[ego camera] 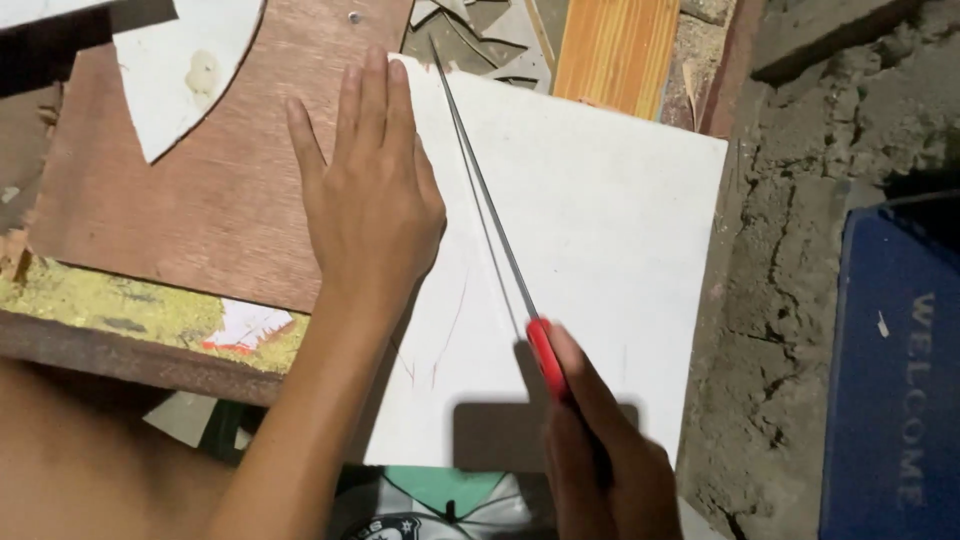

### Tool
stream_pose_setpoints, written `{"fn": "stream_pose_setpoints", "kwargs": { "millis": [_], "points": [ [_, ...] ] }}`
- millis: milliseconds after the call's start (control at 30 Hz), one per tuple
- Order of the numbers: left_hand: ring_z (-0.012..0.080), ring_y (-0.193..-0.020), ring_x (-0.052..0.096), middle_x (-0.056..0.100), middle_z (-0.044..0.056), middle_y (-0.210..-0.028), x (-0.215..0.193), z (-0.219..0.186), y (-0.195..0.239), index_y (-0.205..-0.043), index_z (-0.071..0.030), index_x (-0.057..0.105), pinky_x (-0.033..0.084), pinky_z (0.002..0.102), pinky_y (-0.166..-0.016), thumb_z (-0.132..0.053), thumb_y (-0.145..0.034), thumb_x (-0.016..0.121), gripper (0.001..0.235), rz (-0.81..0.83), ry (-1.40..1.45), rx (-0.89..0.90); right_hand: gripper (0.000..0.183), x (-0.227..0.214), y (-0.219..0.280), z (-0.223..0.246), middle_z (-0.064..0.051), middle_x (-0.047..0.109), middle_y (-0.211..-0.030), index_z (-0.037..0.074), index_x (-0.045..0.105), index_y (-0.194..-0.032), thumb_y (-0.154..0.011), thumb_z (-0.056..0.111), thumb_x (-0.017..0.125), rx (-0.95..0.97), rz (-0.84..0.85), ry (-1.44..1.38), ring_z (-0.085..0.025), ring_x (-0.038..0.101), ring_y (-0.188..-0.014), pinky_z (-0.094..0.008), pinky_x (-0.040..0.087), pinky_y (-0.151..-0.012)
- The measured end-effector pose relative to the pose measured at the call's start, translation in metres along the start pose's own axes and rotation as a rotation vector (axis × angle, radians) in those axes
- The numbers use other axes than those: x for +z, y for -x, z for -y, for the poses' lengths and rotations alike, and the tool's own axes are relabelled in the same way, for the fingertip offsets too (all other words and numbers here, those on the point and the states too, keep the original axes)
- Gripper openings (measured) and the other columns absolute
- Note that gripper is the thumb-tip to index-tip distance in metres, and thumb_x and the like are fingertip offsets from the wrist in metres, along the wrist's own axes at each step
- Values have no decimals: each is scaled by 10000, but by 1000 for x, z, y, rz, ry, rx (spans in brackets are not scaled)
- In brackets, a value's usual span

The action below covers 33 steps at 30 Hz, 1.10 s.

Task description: Cutting a white sheet along a marked line using a hand saw

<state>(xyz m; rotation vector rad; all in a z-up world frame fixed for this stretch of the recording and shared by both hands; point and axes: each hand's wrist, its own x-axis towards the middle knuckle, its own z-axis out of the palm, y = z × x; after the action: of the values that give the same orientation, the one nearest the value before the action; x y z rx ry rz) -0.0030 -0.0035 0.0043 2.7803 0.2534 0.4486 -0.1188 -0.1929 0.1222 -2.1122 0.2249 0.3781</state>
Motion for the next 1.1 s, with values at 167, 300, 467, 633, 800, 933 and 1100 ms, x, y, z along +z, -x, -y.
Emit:
{"fn": "stream_pose_setpoints", "kwargs": {
  "millis": [167, 300, 467, 633, 800, 933, 1100],
  "points": [
    [316, -1545, 389, 382, 150, -1672, 1, 0, 2, -1606, 0, 393, 115, 638, -1238, -108, -1088, 498, 540, 16, -9, -15, 504, 3, 7, -5, -11, 381, -531, 214, 747, -1387, -926, 106, 574, 136, -126, -138, -93, 333, -444, -220, 299, -421],
    [322, -1548, 377, 376, 165, -1669, -1, 3, 4, -1600, 13, 380, 115, 655, -1235, -93, -1075, 503, 550, 17, 25, -9, 512, -4, 4, -3, -21, 414, -504, 169, 679, -1441, -953, 138, 529, 58, -60, -115, -104, 335, -410, -254, 303, -392],
    [346, -1577, 288, 296, 195, -1689, -2, 1, 1, -1620, 31, 308, 121, 597, -1274, -117, -1099, 488, 571, 35, 29, -57, 554, -3, 5, 11, -36, 379, -451, 202, 721, -1429, -920, 115, 521, 161, -117, -82, -127, 318, -397, -277, 287, -412],
    [357, -1575, 250, 284, 210, -1687, -2, 1, 2, -1623, 24, 292, 121, 579, -1283, -162, -1114, 457, 567, 42, -7, -86, 515, -5, 11, 38, -80, 389, -495, 67, 648, -1436, -984, 43, 402, 11, -336, -42, -156, 324, -386, -270, 274, -383],
    [392, -1560, 214, 281, 253, -1670, -4, 0, 1, -1599, 81, 326, 102, 587, -1272, -191, -1097, 474, 589, 27, 7, -143, 485, -10, 6, 19, -38, 429, -518, 74, 649, -1429, -977, 137, 484, -64, -248, -71, -116, 305, -426, -246, 268, -407],
    [389, -1545, 258, 322, 222, -1658, -3, 3, 2, -1586, 58, 376, 128, 579, -1271, -120, -1098, 423, 522, 15, 8, -132, 520, -14, 4, 15, -69, 449, -525, 64, 645, -1442, -954, 76, 467, 0, -253, -119, -138, 325, -422, -260, 272, -416],
    [378, -1518, 333, 433, 175, -1613, -10, 9, -1, -1531, -47, 493, 145, 525, -1264, -4, -977, 455, 557, -60, 252, -163, 506, -21, 0, 1, -70, 452, -533, 74, 647, -1431, -955, 129, 482, -26, -201, -112, -136, 332, -419, -253, 277, -417]
  ]
}}
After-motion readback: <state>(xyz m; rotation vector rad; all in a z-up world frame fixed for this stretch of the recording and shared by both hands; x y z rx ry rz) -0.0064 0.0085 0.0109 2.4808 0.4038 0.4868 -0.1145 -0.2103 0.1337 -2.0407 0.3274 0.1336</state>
